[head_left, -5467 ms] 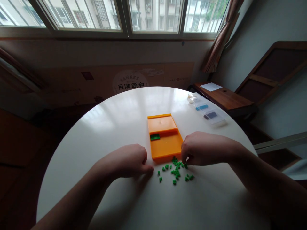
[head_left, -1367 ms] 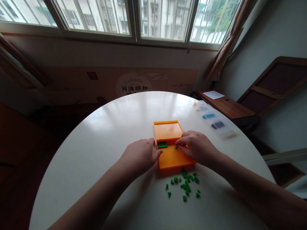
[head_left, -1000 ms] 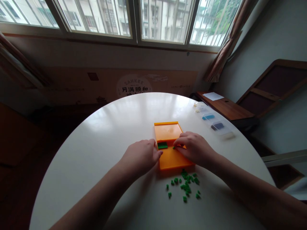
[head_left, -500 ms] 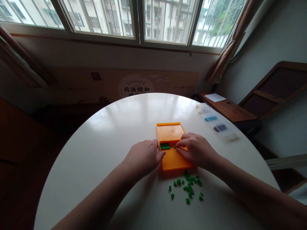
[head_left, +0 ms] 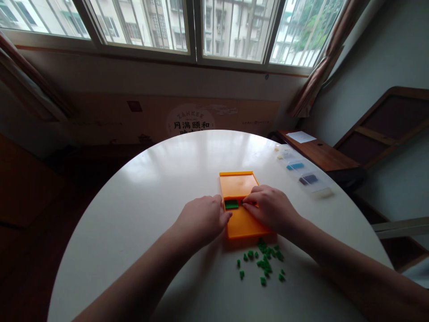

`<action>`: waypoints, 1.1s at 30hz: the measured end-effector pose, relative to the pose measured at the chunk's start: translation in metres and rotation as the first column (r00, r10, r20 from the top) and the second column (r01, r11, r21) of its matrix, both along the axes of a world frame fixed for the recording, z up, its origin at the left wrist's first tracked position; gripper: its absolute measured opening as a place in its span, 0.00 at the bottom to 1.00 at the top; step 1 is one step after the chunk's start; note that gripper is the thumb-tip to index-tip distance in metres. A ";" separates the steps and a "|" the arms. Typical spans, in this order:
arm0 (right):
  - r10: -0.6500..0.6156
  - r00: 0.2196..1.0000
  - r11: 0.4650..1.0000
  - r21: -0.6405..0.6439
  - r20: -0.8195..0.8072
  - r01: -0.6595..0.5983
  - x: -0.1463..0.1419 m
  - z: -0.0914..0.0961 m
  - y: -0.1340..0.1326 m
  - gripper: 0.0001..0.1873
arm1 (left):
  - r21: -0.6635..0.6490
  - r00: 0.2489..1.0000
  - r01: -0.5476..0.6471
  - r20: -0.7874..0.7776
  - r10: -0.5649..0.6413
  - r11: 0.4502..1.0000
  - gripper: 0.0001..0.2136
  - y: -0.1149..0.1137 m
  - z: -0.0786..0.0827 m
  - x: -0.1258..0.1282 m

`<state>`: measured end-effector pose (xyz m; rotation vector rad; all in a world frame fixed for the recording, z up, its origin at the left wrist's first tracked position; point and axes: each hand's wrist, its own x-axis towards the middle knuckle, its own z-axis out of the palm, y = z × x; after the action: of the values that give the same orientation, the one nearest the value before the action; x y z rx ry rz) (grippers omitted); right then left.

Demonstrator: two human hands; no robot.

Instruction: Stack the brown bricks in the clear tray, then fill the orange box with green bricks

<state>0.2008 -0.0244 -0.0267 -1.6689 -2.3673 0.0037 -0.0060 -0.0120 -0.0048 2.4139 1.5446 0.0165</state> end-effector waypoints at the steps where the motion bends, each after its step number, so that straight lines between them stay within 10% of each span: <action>1: 0.000 1.000 1.000 0.000 0.002 0.000 -0.001 0.000 0.000 0.10 | 0.000 1.000 0.000 -0.001 0.000 1.000 0.15 0.000 0.000 0.000; 33: -0.021 0.999 1.000 -0.009 -0.030 0.021 -0.009 -0.004 0.001 0.11 | -0.016 1.000 -0.005 -0.021 0.005 1.000 0.15 0.001 0.000 0.001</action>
<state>0.1914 -0.0231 -0.0305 -1.6857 -2.3313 0.0355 -0.0050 -0.0114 -0.0046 2.4055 1.5542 -0.0200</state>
